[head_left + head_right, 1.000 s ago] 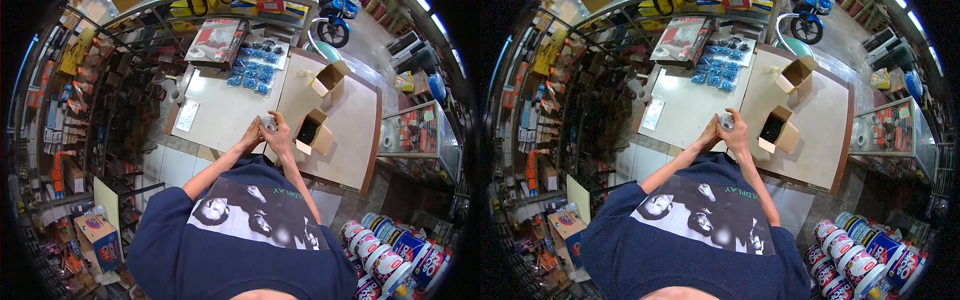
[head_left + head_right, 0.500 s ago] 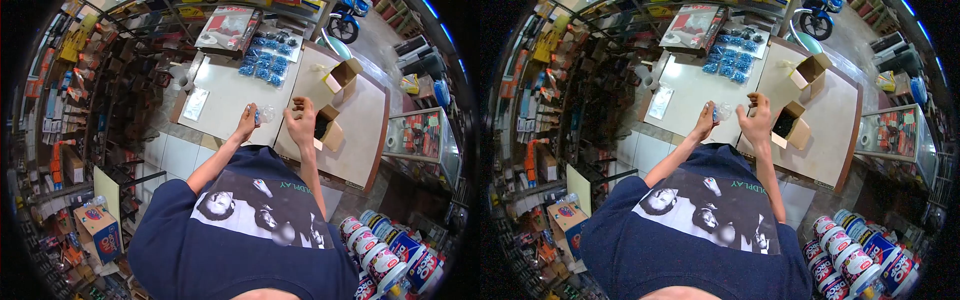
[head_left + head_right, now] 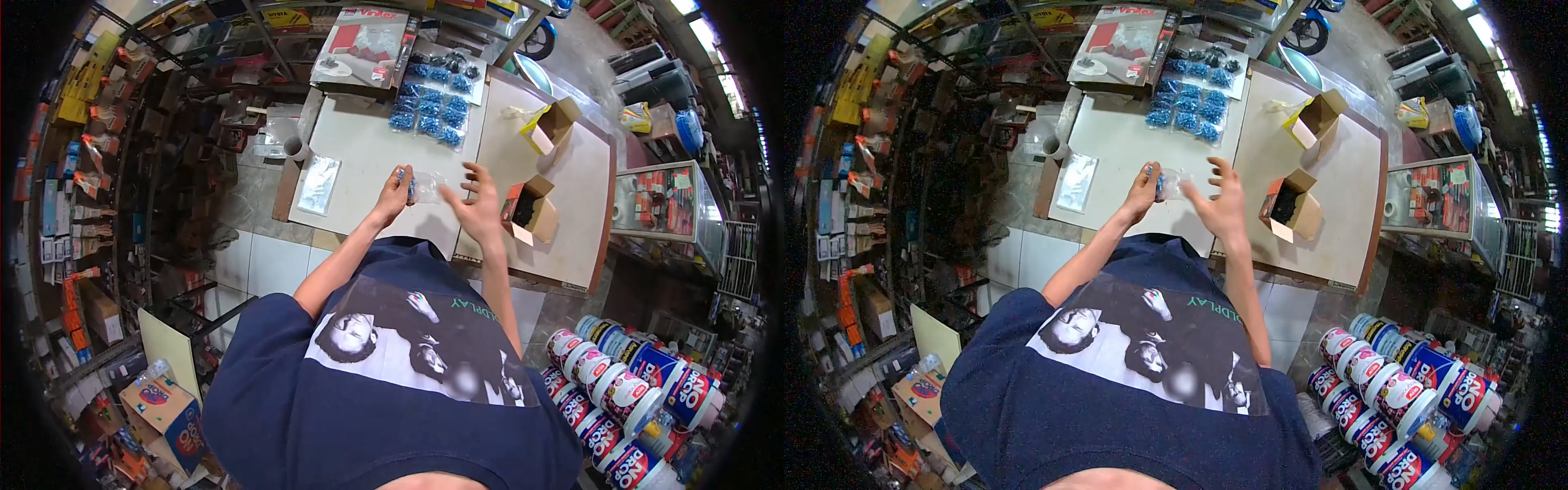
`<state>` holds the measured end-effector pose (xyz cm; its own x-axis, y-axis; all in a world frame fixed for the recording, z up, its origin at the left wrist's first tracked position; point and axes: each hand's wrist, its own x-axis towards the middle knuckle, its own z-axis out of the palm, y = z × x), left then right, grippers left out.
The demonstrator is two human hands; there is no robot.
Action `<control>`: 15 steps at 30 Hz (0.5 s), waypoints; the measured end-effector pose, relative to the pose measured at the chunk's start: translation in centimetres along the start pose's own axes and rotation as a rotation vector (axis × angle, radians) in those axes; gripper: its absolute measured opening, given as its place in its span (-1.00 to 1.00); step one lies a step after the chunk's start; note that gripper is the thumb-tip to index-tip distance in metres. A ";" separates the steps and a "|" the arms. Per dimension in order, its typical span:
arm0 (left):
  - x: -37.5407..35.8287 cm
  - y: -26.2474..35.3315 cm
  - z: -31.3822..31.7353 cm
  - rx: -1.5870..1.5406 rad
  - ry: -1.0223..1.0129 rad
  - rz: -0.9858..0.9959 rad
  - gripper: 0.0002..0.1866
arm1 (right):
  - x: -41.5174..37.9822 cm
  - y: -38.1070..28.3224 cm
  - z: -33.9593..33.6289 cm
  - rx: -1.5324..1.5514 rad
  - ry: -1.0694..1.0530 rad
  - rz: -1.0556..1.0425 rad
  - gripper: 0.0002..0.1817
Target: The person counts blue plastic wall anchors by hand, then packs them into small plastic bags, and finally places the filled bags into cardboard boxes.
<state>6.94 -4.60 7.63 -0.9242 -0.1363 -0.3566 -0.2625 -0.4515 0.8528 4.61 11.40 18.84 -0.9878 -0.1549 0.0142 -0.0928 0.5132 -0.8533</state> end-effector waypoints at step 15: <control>1.4 0.9 -3.2 0.084 -0.120 0.045 -0.74 | 0.0 -3.3 3.0 0.034 0.130 0.070 -0.73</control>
<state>6.33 -8.03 6.73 -0.9609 -0.0459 -0.2730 -0.2372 -0.3714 0.8976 5.28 7.17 20.04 -0.9998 -0.0084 0.0195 -0.0212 0.4893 -0.8719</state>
